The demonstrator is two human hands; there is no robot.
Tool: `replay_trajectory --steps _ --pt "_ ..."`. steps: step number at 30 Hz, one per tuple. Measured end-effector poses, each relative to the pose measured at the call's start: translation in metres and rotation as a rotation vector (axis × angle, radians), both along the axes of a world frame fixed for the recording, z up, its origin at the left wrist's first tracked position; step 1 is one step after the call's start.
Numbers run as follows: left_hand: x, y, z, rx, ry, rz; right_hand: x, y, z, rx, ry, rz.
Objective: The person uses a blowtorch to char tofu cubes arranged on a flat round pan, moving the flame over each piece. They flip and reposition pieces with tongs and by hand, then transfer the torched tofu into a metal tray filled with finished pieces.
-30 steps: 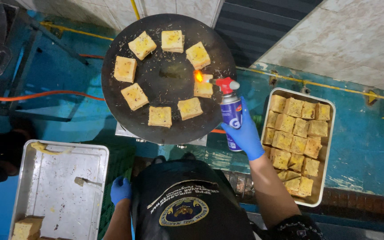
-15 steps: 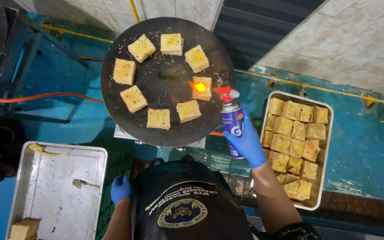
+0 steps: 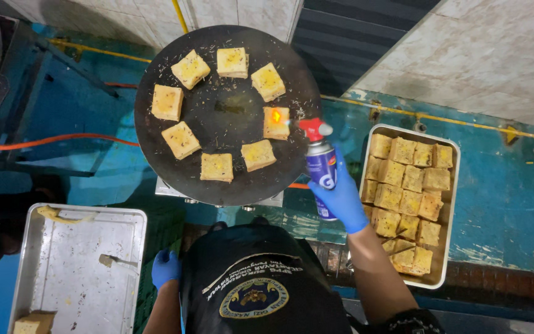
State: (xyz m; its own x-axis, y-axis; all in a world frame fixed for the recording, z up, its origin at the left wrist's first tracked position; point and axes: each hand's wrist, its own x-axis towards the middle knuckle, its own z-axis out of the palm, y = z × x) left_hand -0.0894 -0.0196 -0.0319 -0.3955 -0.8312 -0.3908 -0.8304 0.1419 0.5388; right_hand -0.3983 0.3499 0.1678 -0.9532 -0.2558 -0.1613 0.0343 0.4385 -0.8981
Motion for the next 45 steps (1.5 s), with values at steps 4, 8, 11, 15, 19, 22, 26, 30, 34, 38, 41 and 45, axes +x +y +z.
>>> replay_trajectory --steps 4,8,11,15,19,22,26,30,34,38,41,45 --pt "-0.010 0.002 -0.001 -0.038 -0.001 -0.033 0.015 0.004 0.008 0.081 0.017 0.029" --pt "-0.013 0.003 -0.001 0.004 0.063 0.004 0.013 0.009 0.010 0.035 0.035 0.048" --pt "-0.011 0.003 -0.001 0.014 0.058 0.020 0.006 0.009 0.006 0.026 0.003 0.024" --pt "-0.003 0.002 0.000 -0.013 -0.017 0.012 -0.010 0.003 -0.002 -0.014 0.049 0.027" --pt "0.004 0.000 0.002 0.044 -0.048 0.052 -0.022 -0.004 -0.007 -0.048 0.067 0.012" --pt "0.003 -0.002 0.002 0.035 -0.005 0.027 -0.022 -0.002 -0.007 -0.018 0.010 -0.018" --pt "-0.002 -0.002 0.002 0.036 -0.027 0.026 -0.009 0.006 -0.004 -0.047 -0.020 -0.019" --pt "-0.008 -0.002 0.001 0.030 -0.057 0.029 0.007 0.011 0.001 -0.050 -0.025 0.020" --pt "-0.013 -0.002 0.000 0.022 -0.103 0.029 0.009 0.015 0.005 0.059 -0.020 0.020" --pt "-0.014 -0.002 0.000 -0.001 -0.054 0.012 -0.004 0.014 0.000 0.018 0.007 0.009" --pt "-0.011 -0.002 0.001 0.008 0.010 0.002 -0.018 0.010 -0.007 -0.055 0.035 0.025" --pt "-0.004 -0.003 0.002 0.012 -0.026 0.010 -0.036 0.004 -0.016 -0.046 0.064 0.013"
